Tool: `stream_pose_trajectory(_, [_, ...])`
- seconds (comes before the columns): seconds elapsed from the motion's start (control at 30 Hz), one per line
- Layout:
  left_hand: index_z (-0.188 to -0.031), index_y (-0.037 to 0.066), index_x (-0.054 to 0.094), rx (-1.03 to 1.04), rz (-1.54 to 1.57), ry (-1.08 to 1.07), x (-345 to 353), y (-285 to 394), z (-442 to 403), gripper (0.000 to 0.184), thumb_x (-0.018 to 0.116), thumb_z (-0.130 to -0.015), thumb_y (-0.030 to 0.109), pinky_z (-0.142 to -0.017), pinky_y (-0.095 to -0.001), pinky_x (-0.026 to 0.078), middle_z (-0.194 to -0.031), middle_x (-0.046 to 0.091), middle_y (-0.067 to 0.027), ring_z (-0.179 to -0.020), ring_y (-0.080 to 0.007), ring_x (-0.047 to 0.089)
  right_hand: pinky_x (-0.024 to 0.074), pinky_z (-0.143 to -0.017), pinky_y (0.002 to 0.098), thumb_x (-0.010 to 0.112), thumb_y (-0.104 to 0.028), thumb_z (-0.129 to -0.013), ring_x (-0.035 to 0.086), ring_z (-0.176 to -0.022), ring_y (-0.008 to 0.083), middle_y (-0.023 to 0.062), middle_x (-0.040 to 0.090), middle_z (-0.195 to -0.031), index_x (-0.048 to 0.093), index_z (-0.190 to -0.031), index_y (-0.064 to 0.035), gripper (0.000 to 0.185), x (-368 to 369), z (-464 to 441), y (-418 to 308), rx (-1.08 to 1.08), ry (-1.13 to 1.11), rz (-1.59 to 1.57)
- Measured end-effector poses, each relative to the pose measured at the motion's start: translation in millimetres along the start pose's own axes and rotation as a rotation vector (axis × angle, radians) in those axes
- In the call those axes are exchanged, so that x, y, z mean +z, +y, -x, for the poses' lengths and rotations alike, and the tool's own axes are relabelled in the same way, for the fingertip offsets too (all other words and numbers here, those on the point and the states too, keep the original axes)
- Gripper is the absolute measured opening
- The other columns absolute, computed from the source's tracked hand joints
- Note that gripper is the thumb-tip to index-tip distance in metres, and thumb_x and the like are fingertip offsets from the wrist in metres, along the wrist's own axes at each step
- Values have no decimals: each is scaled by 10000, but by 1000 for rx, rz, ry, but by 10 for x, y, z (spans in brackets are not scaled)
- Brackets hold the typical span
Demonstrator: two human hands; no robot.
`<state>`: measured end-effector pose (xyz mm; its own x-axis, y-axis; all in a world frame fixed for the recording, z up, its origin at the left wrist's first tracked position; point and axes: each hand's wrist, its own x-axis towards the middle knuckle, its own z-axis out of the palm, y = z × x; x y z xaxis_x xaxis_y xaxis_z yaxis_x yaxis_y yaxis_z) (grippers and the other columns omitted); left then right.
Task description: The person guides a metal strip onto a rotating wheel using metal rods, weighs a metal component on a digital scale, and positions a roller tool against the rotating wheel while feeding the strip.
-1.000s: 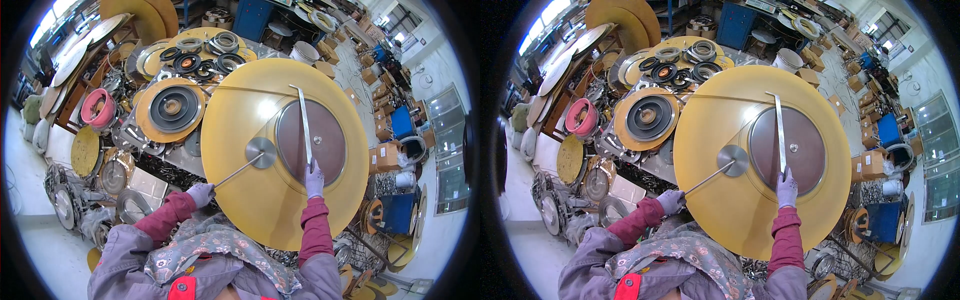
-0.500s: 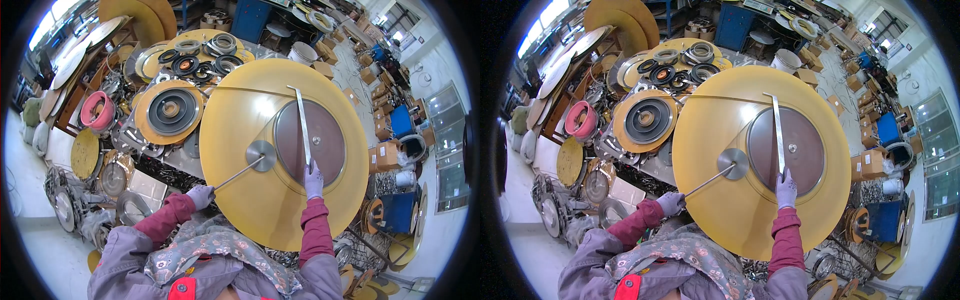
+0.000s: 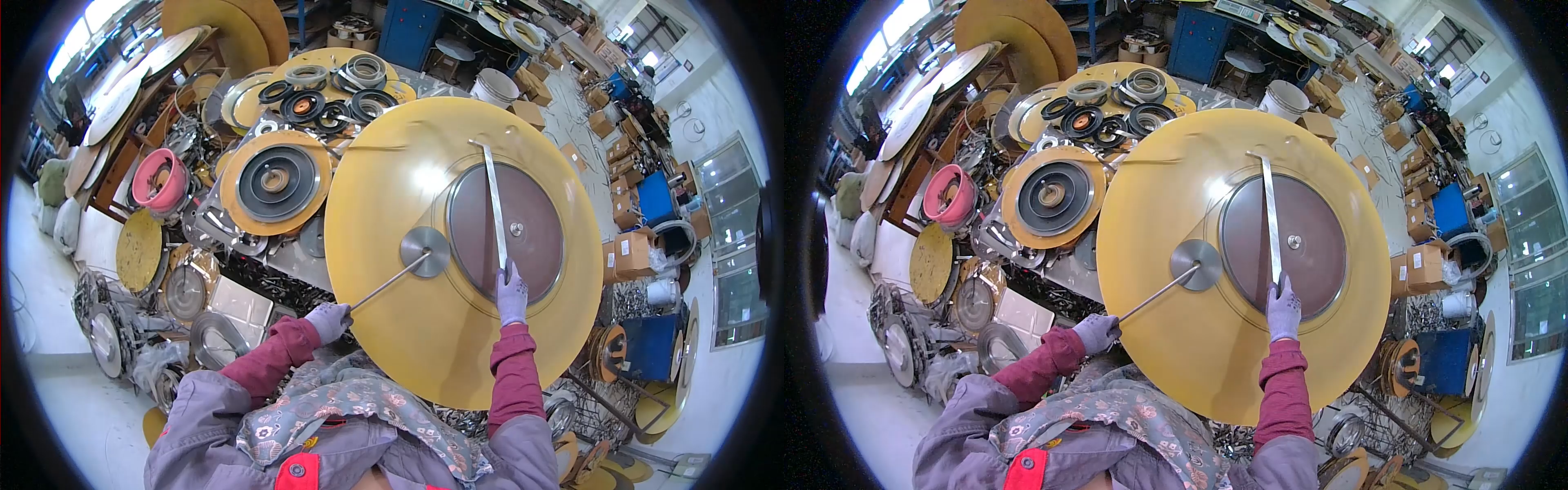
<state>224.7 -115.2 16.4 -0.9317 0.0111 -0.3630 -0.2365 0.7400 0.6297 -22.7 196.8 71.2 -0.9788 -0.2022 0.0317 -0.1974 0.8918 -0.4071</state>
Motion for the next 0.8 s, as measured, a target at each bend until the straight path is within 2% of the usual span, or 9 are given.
stream_pose_trajectory(0.43, [-892, 2, 532, 15, -12, -19, 50, 6, -2, 237, 515, -857, 236, -702, -465, 454, -788, 601, -222, -793, -392, 586, 448, -807, 433, 499, -209, -880, 570, -946, 382, 203, 604, -1040, 518, -1186, -39, 350, 6, -29, 69, -19, -10, -13])
stream_pose_trajectory(0.53, [-893, -2, 525, 6, -8, -26, 50, 58, 32, 237, 505, -862, 232, -692, -470, 454, -785, 602, -223, -784, -399, 583, 458, -805, 420, 476, -225, -889, 583, -940, 373, 221, 602, -1037, 479, -1225, -38, 385, -16, -13, 88, -51, -21, 38])
stream_pose_trajectory(0.63, [-897, -4, 522, -40, -7, 3, 100, 75, 89, 231, 496, -866, 223, -678, -474, 456, -782, 603, -220, -766, -408, 581, 456, -836, 380, 467, -176, -892, 582, -982, 358, 224, 593, -1071, 464, -1246, -25, 385, -93, 120, 84, 45, 63, -219])
stream_pose_trajectory(0.73, [-893, -6, 524, -58, 5, 66, 131, 20, 113, 225, 493, -864, 215, -668, -476, 456, -781, 604, -220, -753, -412, 581, 443, -870, 352, 467, -136, -890, 572, -1033, 336, 219, 570, -1130, 446, -1270, -22, 398, -29, 785, -5, -114, 205, -331])
stream_pose_trajectory(0.8, [-890, -7, 525, -60, 20, 105, 103, -28, 108, 219, 497, -856, 208, -666, -476, 455, -782, 603, -223, -751, -413, 580, 407, -930, 338, 462, -58, -875, 536, -1118, 288, 210, 543, -1199, 435, -1271, 19, 404, 5, 1381, -50, 17, -21, -487])
